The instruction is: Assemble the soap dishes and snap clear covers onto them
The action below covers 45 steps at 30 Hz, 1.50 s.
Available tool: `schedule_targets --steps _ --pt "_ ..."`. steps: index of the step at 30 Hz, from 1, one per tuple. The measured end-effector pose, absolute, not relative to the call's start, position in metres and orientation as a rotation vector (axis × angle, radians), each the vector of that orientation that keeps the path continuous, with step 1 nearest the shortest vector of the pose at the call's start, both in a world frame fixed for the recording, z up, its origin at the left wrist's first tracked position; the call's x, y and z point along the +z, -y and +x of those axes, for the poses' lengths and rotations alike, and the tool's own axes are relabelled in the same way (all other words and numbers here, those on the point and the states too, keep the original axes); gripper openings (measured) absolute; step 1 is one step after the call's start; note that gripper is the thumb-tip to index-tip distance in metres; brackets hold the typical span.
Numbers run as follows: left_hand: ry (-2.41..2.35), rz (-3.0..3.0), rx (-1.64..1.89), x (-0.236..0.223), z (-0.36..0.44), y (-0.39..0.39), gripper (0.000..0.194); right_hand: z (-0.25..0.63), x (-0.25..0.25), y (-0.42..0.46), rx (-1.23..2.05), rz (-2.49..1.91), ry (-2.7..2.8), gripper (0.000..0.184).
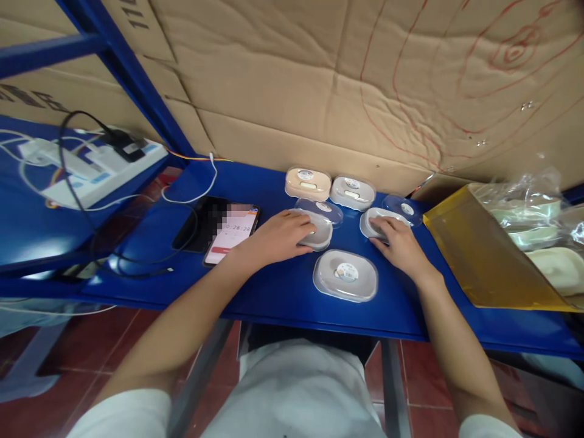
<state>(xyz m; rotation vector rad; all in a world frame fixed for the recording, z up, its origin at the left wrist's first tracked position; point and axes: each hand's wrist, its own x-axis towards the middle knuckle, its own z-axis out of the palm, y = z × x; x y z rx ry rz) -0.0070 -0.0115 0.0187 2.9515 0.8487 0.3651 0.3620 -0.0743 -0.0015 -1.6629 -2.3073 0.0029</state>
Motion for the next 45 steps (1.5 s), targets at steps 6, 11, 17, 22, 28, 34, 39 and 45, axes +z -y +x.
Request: schedule_targets --steps 6,11,17,22,28,34,39,45 --pt "-0.818 2.863 0.420 0.019 -0.005 0.010 0.020 0.358 0.007 0.079 0.006 -1.669 2.297 0.046" --pt "-0.855 2.815 0.559 0.019 -0.001 0.008 0.026 0.350 0.010 0.080 -0.117 -1.632 2.234 0.046" --pt "-0.725 2.797 0.736 0.014 0.010 0.009 0.023 0.349 0.008 0.078 -0.315 -1.682 2.163 0.040" --pt "-0.934 2.844 0.796 0.003 0.021 0.011 0.027 0.349 0.012 0.078 -0.376 -1.761 2.085 0.041" --pt "-1.263 2.732 0.919 0.003 0.023 0.010 0.026 0.321 0.036 0.101 -0.078 -1.305 2.257 0.025" --pt "-1.281 2.712 0.878 0.011 0.018 0.010 0.020 0.270 0.046 0.141 0.334 -1.070 2.581 0.053" --pt "-1.202 2.735 0.838 0.004 0.021 0.011 0.021 0.273 0.038 0.140 0.321 -1.119 2.570 0.052" --pt "-1.009 2.734 0.888 0.013 0.019 0.020 0.025 0.288 0.036 0.123 0.410 -1.159 2.402 0.038"
